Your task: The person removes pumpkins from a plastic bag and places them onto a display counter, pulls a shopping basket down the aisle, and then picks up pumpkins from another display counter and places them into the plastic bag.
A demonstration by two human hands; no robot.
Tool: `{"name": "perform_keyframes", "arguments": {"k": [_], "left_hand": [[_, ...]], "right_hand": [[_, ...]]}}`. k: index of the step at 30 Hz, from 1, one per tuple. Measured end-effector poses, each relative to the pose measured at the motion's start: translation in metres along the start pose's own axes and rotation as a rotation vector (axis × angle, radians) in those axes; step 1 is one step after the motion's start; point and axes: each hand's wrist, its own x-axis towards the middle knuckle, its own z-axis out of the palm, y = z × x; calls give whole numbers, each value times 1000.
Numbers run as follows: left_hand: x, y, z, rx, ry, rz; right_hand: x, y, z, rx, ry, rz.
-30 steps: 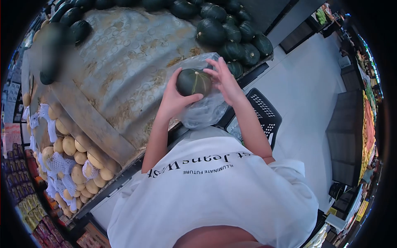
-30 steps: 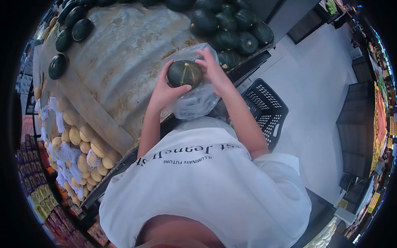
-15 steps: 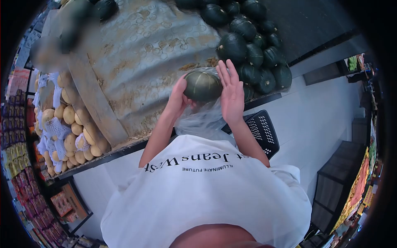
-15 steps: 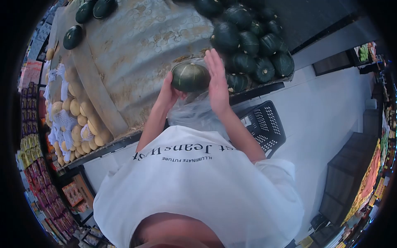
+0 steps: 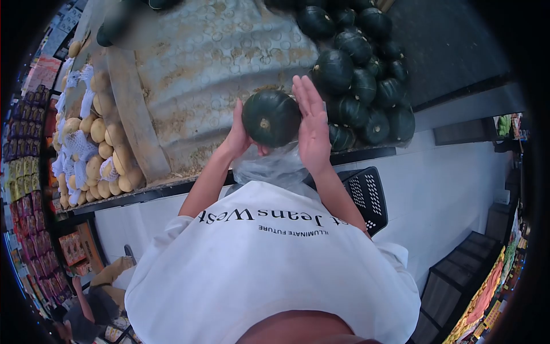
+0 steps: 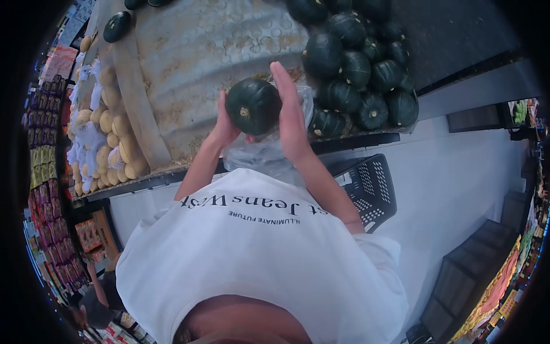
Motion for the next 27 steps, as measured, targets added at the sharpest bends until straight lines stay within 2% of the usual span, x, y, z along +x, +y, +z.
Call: {"name": "perform_keyframes", "arguments": {"k": [2, 5, 8, 9, 13, 16, 19, 23, 26, 27], "left_hand": [[0, -3, 6, -13, 107, 42], [1, -4, 16, -28, 323, 118], [5, -21, -11, 173, 208, 198], [5, -19, -5, 198, 233, 304], [3, -5, 6, 689, 265, 458], [3, -6, 4, 778, 262, 387], [1, -4, 6, 709, 233, 363], [-2, 1, 11, -56, 114, 291], [-1, -1, 12, -301, 271, 149], [-2, 2, 19, -215, 271, 217]], "right_hand": [[-7, 6, -4, -53, -16, 55], [-16, 15, -6, 35, 3, 134], [-28, 22, 3, 9, 125, 223], [-33, 27, 4, 30, 152, 216], [-40, 42, -2, 100, 230, 306], [-41, 48, -5, 138, 265, 387], [-38, 35, -7, 227, 283, 417], [-25, 11, -4, 454, 351, 435], [-26, 17, 1, 613, 300, 552], [-25, 12, 8, 666, 297, 581]]}}
